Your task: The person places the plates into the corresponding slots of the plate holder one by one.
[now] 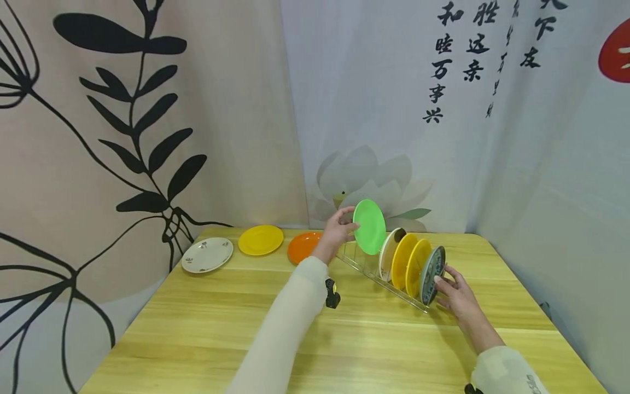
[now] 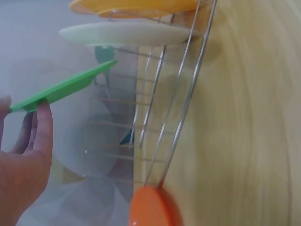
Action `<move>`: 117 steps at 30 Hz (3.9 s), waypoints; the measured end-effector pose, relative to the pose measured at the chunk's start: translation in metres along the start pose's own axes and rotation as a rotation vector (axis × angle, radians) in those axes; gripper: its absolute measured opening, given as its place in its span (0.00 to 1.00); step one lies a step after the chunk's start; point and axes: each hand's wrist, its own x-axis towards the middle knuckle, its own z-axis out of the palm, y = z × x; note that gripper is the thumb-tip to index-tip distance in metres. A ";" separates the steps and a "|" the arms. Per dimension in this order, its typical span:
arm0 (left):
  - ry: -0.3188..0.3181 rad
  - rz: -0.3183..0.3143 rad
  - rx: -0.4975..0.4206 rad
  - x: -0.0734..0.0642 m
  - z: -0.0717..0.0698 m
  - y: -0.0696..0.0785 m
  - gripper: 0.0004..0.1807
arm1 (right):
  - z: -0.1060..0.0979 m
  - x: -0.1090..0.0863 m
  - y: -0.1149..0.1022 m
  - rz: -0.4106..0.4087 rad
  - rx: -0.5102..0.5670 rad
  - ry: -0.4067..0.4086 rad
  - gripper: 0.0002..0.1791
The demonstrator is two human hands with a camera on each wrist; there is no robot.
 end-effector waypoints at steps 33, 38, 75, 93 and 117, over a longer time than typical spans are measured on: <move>0.091 -0.074 -0.017 -0.010 -0.033 -0.014 0.25 | -0.002 0.001 0.002 -0.001 -0.004 0.002 0.44; 0.176 -0.054 -0.057 -0.013 -0.053 -0.011 0.26 | -0.002 0.001 0.003 -0.016 -0.027 -0.004 0.45; 0.586 -0.262 -0.058 -0.042 -0.134 -0.087 0.29 | -0.004 0.005 0.001 -0.001 -0.055 0.000 0.42; 0.662 -0.290 -0.032 -0.031 -0.126 -0.094 0.28 | -0.003 0.004 0.001 -0.006 -0.060 0.009 0.43; 0.718 -0.308 0.129 -0.032 -0.117 -0.096 0.21 | 0.001 -0.002 0.003 -0.006 -0.061 0.010 0.41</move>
